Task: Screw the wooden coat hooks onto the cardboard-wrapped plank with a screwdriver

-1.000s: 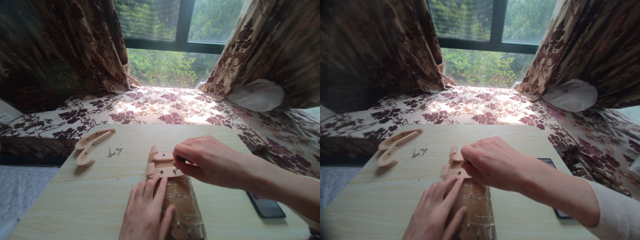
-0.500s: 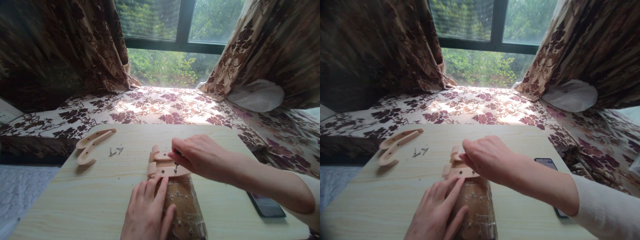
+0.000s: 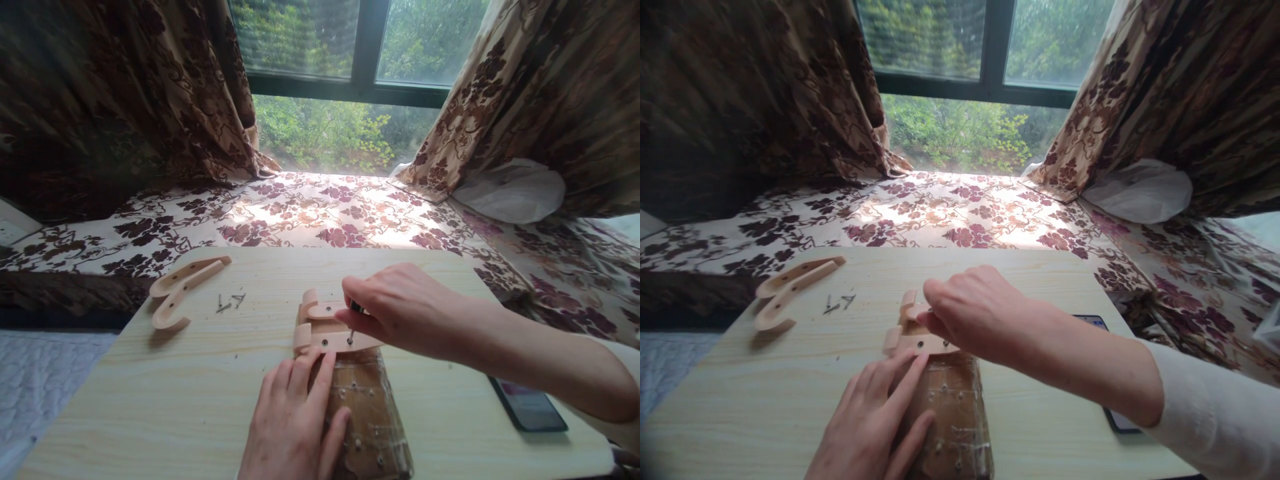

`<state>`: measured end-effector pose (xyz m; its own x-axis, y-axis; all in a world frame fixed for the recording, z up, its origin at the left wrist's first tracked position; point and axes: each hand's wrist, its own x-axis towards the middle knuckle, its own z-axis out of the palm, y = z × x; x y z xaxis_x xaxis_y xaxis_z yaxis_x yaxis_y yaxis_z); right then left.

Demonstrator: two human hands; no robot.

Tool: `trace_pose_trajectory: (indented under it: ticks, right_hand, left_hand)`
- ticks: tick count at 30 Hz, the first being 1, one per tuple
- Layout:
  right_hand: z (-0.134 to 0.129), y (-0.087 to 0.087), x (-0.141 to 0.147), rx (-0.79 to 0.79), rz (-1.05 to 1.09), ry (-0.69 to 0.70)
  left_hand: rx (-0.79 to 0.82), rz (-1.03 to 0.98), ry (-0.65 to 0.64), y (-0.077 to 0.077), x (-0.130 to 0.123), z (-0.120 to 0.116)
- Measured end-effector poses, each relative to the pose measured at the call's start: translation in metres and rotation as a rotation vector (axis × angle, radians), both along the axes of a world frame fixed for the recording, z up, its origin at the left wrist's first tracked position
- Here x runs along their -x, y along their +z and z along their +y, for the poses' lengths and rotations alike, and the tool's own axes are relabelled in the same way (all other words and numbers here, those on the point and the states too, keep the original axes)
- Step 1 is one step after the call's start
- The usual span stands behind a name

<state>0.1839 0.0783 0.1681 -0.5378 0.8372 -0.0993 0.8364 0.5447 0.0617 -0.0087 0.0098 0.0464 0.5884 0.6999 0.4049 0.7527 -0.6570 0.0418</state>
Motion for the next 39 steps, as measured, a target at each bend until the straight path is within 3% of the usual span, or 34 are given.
trace_pose_trajectory:
  ticks: [7, 15, 22, 28, 34, 39]
  right_hand:
    - [-0.003, 0.014, -0.005, 0.148, 0.117, 0.22]
    - [0.0, 0.0, 0.003, 0.033, -0.01, 0.074]
    - [-0.002, 0.015, -0.002, 0.16, 0.08, 0.213]
    - [0.001, 0.01, -0.003, 0.095, -0.043, 0.046]
    - [-0.002, 0.024, -0.006, 0.202, -0.02, 0.162]
    - [-0.004, 0.017, -0.002, 0.16, -0.034, 0.134]
  left_hand:
    - [-0.007, 0.02, 0.024, 0.005, -0.005, -0.002]
    - [-0.043, -0.015, 0.013, 0.004, -0.016, 0.0]
    - [0.048, -0.039, 0.048, 0.006, -0.019, 0.001]
    - [0.033, -0.023, 0.028, 0.005, -0.019, 0.002]
    - [0.022, -0.003, 0.019, 0.007, -0.022, 0.001]
    - [0.015, 0.006, 0.012, 0.007, -0.021, 0.002]
